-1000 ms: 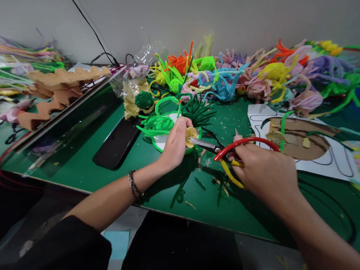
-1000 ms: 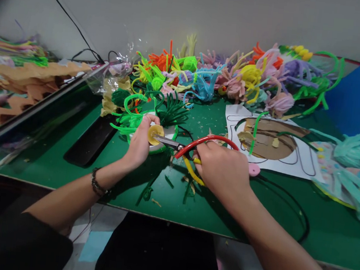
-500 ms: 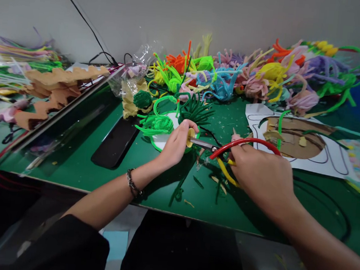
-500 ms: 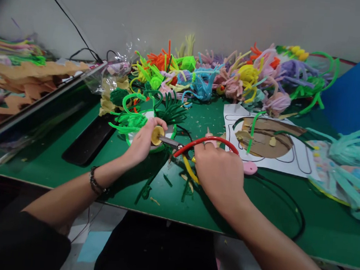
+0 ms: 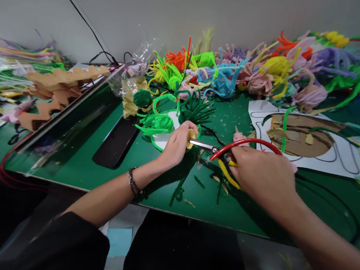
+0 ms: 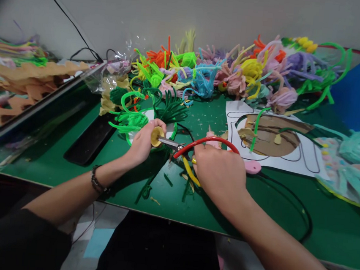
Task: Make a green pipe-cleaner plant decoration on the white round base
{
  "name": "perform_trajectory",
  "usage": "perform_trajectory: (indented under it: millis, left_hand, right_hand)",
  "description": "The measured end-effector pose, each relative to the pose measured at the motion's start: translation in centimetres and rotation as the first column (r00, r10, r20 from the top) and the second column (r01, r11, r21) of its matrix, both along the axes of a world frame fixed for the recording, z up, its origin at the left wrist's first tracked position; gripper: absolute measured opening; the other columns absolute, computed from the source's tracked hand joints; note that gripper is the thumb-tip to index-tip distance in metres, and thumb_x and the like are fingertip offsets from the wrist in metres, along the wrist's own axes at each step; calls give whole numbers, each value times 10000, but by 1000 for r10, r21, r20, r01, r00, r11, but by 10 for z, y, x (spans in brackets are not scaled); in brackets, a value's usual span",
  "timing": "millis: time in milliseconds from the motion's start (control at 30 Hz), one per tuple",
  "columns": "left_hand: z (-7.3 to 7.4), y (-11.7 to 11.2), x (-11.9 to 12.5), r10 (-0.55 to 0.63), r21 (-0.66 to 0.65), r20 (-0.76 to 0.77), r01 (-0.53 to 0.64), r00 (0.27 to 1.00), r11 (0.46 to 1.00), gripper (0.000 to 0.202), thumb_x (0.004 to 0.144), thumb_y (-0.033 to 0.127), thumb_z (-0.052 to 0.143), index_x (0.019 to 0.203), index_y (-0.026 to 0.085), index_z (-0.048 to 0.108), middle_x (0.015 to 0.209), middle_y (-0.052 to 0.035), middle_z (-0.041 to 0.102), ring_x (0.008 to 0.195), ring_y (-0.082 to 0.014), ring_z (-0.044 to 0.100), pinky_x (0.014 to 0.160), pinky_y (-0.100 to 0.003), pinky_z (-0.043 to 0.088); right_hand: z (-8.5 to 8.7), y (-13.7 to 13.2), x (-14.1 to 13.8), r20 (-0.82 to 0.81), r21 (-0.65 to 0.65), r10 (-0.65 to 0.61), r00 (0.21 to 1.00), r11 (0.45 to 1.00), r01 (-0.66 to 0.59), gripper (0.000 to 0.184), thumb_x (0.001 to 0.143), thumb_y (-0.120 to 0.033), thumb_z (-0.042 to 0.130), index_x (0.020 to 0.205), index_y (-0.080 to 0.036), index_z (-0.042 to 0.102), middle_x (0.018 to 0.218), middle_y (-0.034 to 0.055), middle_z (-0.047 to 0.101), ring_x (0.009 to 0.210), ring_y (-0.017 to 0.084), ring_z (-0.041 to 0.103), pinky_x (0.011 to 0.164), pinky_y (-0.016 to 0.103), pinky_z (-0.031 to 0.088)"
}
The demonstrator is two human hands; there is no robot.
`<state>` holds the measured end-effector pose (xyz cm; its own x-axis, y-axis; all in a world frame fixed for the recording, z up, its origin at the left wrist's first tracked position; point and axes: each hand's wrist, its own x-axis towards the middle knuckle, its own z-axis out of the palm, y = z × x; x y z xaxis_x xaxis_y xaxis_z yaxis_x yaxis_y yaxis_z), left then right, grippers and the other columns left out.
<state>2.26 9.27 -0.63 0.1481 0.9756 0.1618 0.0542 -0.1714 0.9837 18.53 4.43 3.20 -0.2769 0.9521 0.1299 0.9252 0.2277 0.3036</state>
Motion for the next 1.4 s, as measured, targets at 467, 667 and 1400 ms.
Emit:
perform_trajectory:
  millis: [467,667,1400]
  left_hand:
    - [4,-2,1,24,-117,88,-13,996,993,354,881,241,192,616,184,420,514,26,400,418,-80,363,415,-205,296]
    - [4,-3,2,80,-50,36,-78,996,996,370,882,246,198,589,184,414,517,16,414,434,-84,343,432,-212,300]
    - [1,-1,4,36,97,197,-56,980,994,336,879,385,244,698,182,441,413,61,424,241,-53,328,248,-173,203]
  right_hand:
    - [1,8,-1,-81,-141,-37,996,990,25,226,766,-265,413,692,-160,599,674,73,656,582,188,589,446,242,157]
    - [2,7,-2,-107,-154,-42,993,988,26,239,773,-265,401,699,-161,603,715,78,663,602,189,587,450,245,167]
    - [0,5,-5,-148,-196,-92,985,979,62,230,775,-258,389,741,-167,597,774,83,660,672,207,597,460,252,170]
